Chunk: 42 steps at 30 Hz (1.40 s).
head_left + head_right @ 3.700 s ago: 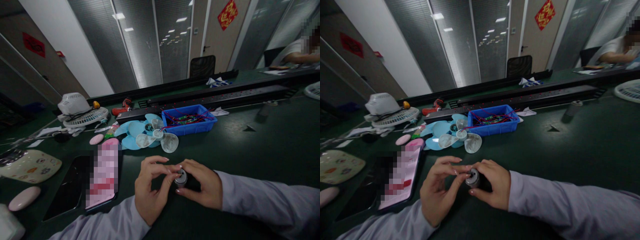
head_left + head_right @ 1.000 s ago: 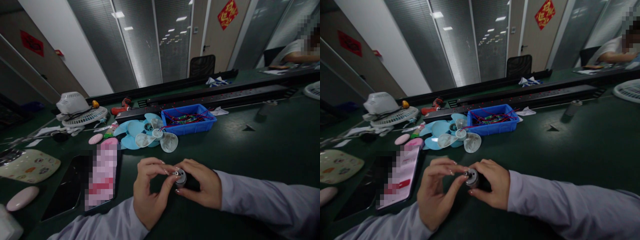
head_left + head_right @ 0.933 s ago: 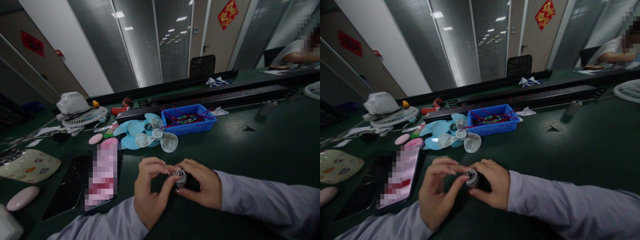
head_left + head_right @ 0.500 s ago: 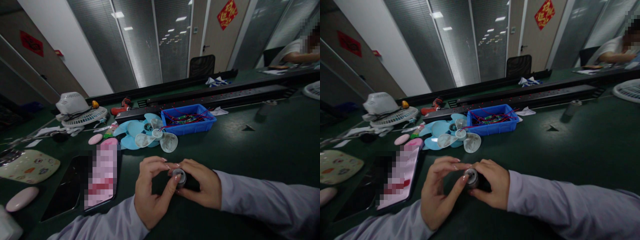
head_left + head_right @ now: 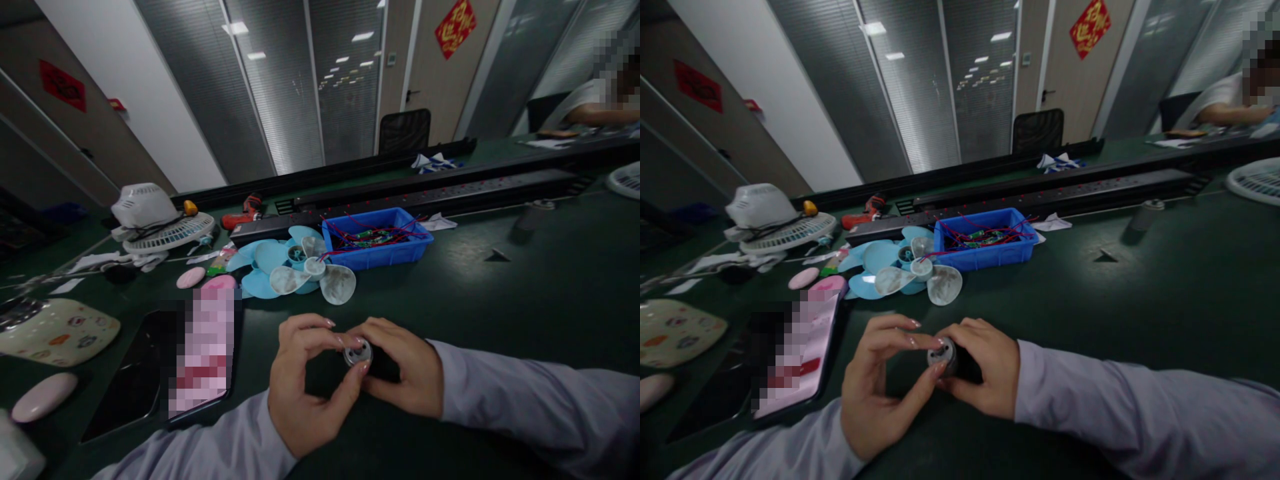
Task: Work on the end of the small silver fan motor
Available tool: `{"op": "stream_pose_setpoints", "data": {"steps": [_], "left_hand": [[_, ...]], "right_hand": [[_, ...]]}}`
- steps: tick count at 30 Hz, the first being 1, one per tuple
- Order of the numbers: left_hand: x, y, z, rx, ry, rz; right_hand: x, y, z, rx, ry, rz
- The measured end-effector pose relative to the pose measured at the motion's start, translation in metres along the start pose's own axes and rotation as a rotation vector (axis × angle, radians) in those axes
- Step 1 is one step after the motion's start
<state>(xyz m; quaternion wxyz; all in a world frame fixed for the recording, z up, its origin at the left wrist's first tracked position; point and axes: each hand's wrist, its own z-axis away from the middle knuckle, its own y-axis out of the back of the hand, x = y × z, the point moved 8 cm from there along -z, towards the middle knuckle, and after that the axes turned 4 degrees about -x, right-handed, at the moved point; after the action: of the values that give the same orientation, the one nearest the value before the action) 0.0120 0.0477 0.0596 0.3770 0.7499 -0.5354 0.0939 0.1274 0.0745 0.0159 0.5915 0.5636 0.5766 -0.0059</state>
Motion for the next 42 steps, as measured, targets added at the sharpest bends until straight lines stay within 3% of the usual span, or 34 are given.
{"op": "stream_pose_setpoints", "data": {"steps": [12, 20, 30, 42], "left_hand": [[0.0004, -0.0018, 0.0016, -0.018, 0.013, -0.026], [-0.0033, 0.0046, 0.0019, 0.059, 0.055, -0.043], [0.0027, -0.0028, -0.0009, -0.052, -0.016, -0.073], [-0.0053, 0.0038, 0.0022, 0.062, 0.042, 0.0]], "right_hand": [[0.0004, -0.0004, 0.0003, 0.0, 0.008, 0.022], [-0.0004, 0.001, -0.0003, -0.002, -0.007, -0.011], [-0.0025, 0.0023, 0.0011, 0.026, 0.032, 0.017], [-0.0036, 0.0017, -0.0004, 0.011, -0.003, 0.003]]}}
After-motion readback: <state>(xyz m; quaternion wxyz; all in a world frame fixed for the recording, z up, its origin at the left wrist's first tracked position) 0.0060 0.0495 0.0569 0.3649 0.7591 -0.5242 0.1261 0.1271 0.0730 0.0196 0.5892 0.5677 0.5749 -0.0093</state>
